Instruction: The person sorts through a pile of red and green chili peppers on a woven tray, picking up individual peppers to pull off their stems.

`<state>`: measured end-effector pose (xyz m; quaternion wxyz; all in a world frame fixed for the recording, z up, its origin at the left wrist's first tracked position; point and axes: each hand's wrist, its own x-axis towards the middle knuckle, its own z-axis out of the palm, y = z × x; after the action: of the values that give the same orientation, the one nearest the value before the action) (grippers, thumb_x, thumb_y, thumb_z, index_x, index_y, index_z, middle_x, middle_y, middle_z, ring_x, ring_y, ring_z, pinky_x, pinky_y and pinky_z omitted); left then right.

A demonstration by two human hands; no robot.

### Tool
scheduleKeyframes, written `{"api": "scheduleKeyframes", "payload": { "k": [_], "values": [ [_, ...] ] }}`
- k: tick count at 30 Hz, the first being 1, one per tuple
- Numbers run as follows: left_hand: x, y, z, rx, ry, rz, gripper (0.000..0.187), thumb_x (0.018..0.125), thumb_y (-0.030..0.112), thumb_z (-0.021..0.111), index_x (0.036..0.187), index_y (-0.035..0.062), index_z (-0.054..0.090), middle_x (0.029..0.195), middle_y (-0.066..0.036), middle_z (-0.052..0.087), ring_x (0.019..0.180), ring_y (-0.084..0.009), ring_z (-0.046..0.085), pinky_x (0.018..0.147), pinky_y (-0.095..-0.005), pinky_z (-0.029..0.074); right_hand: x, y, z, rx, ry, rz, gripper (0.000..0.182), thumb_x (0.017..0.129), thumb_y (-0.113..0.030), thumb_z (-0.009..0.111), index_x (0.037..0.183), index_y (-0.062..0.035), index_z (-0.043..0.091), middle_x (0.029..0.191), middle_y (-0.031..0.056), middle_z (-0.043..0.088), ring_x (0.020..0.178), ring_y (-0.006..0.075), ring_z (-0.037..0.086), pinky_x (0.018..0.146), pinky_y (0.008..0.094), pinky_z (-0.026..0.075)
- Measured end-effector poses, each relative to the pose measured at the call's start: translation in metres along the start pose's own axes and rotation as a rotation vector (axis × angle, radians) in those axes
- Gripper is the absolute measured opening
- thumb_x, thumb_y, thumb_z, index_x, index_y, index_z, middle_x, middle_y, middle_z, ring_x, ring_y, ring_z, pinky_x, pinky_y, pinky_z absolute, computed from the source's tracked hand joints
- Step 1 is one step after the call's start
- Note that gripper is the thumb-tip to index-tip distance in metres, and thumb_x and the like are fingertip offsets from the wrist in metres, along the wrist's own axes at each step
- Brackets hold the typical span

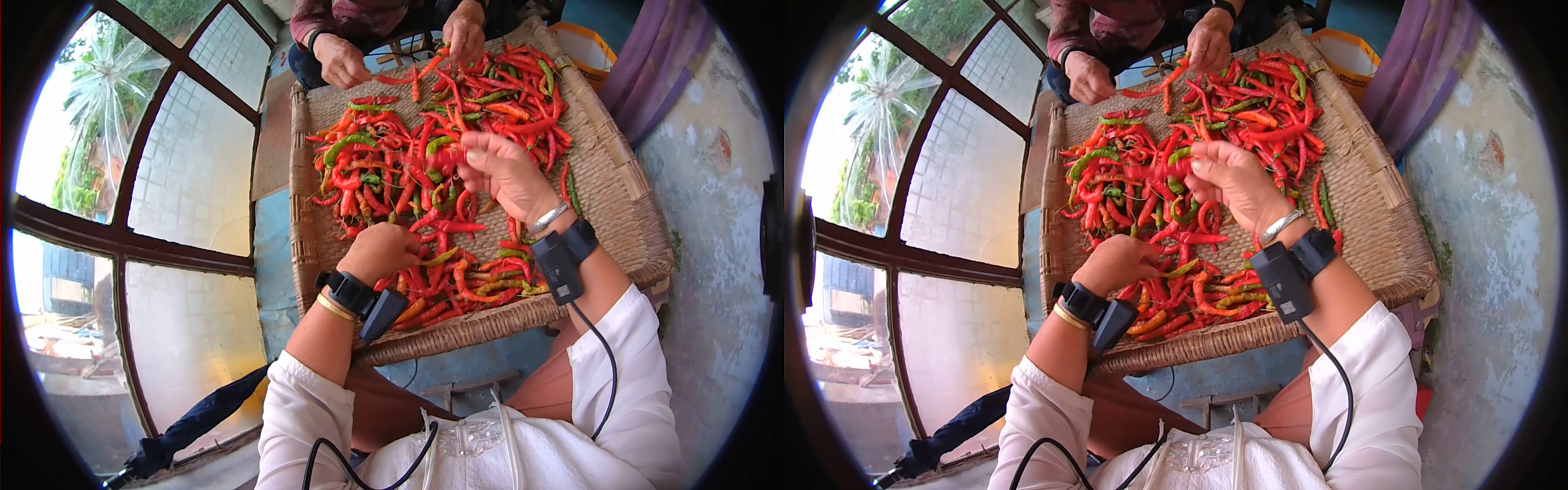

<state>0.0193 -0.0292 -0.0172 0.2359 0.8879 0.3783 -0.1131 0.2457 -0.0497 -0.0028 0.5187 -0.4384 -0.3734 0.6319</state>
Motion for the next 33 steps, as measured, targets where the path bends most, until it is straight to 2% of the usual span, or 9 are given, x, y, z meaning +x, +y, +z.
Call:
{"api": "scheduleKeyframes", "payload": {
  "k": [3,10,14,16,18,21,26,31,33],
  "values": [
    [0.004,-0.010,0.015,0.022,0.011,0.116,0.022,0.065,0.025,0.066,0.082,0.0116,0.066,0.074,-0.011,0.061,0.076,-0.0281,0.059,0.066,-0.0395,0.047,-0.004,-0.001,0.011,0.198,0.140,-0.073,0.049,0.080,-0.018,0.059,0.118,0.0089,0.042,0.087,0.0071,0.056,0.077,0.0102,0.055,0.057,0.0220,0.046],
    [0.005,-0.007,0.008,0.061,0.037,0.128,0.019,0.068,0.020,0.064,0.084,0.0085,0.065,0.078,-0.011,0.062,0.074,-0.0286,0.059,0.066,-0.0360,0.047,-0.003,0.022,0.011,-0.483,-0.168,0.183,0.031,0.081,-0.019,0.059,0.104,0.0010,0.056,0.086,0.0047,0.060,0.074,0.0102,0.054,0.061,0.0266,0.047],
    [-0.001,-0.001,-0.009,-0.343,0.077,0.140,0.015,0.074,0.013,0.063,0.086,0.0039,0.062,0.074,-0.008,0.061,0.065,-0.0175,0.058,0.060,-0.0283,0.046,-0.003,0.036,0.009,-0.753,-0.400,-0.096,0.032,0.077,-0.017,0.061,0.103,0.0007,0.057,0.089,0.0074,0.061,0.083,0.0132,0.056,0.076,0.0268,0.044],
    [-0.003,0.005,-0.015,-0.467,0.059,0.122,0.014,0.076,0.010,0.062,0.087,0.0023,0.061,0.073,-0.006,0.061,0.063,-0.0130,0.056,0.059,-0.0256,0.045,-0.009,0.033,0.015,-0.800,-0.407,-0.223,0.034,0.075,-0.016,0.062,0.104,0.0015,0.057,0.085,0.0075,0.062,0.082,0.0129,0.056,0.075,0.0269,0.044],
    [-0.003,0.008,-0.017,-0.637,0.061,0.089,0.014,0.077,0.007,0.062,0.089,0.0008,0.059,0.073,-0.002,0.060,0.064,-0.0085,0.053,0.059,-0.0229,0.044,-0.013,0.027,0.020,-0.612,-0.399,-0.043,0.026,0.076,-0.015,0.061,0.096,0.0013,0.060,0.074,0.0054,0.061,0.071,0.0116,0.056,0.066,0.0261,0.045],
    [-0.003,0.003,-0.014,-0.657,0.125,0.127,0.014,0.074,0.008,0.063,0.085,-0.0005,0.061,0.071,-0.007,0.062,0.064,-0.0111,0.057,0.058,-0.0255,0.046,-0.005,0.020,0.011,-0.579,-0.385,0.156,0.019,0.076,-0.015,0.061,0.087,0.0007,0.062,0.063,0.0024,0.058,0.058,0.0089,0.052,0.054,0.0243,0.043],
    [0.001,-0.020,-0.010,-0.528,0.196,0.018,0.020,0.073,0.014,0.063,0.088,0.0003,0.060,0.073,-0.010,0.062,0.066,-0.0172,0.060,0.060,-0.0287,0.047,-0.002,-0.003,-0.006,-0.581,-0.256,0.076,0.017,0.080,-0.017,0.059,0.083,-0.0003,0.061,0.057,-0.0004,0.055,0.051,0.0060,0.049,0.048,0.0221,0.040],
    [0.010,-0.021,0.004,-0.369,0.264,-0.019,0.027,0.072,0.021,0.063,0.091,0.0019,0.061,0.075,-0.014,0.061,0.070,-0.0264,0.060,0.064,-0.0338,0.047,-0.009,-0.010,0.013,-0.186,0.188,-0.166,0.052,0.080,-0.024,0.060,0.122,-0.0006,0.042,0.103,0.0146,0.052,0.073,0.0121,0.055,0.053,0.0241,0.047],
    [0.014,-0.016,0.010,-0.387,0.256,-0.003,0.027,0.072,0.022,0.064,0.091,0.0026,0.061,0.076,-0.015,0.061,0.073,-0.0289,0.060,0.065,-0.0360,0.046,-0.006,-0.003,0.008,-0.311,0.157,-0.127,0.058,0.080,-0.025,0.060,0.127,-0.0016,0.035,0.113,0.0165,0.045,0.079,0.0140,0.054,0.054,0.0249,0.048]
  ]
}}
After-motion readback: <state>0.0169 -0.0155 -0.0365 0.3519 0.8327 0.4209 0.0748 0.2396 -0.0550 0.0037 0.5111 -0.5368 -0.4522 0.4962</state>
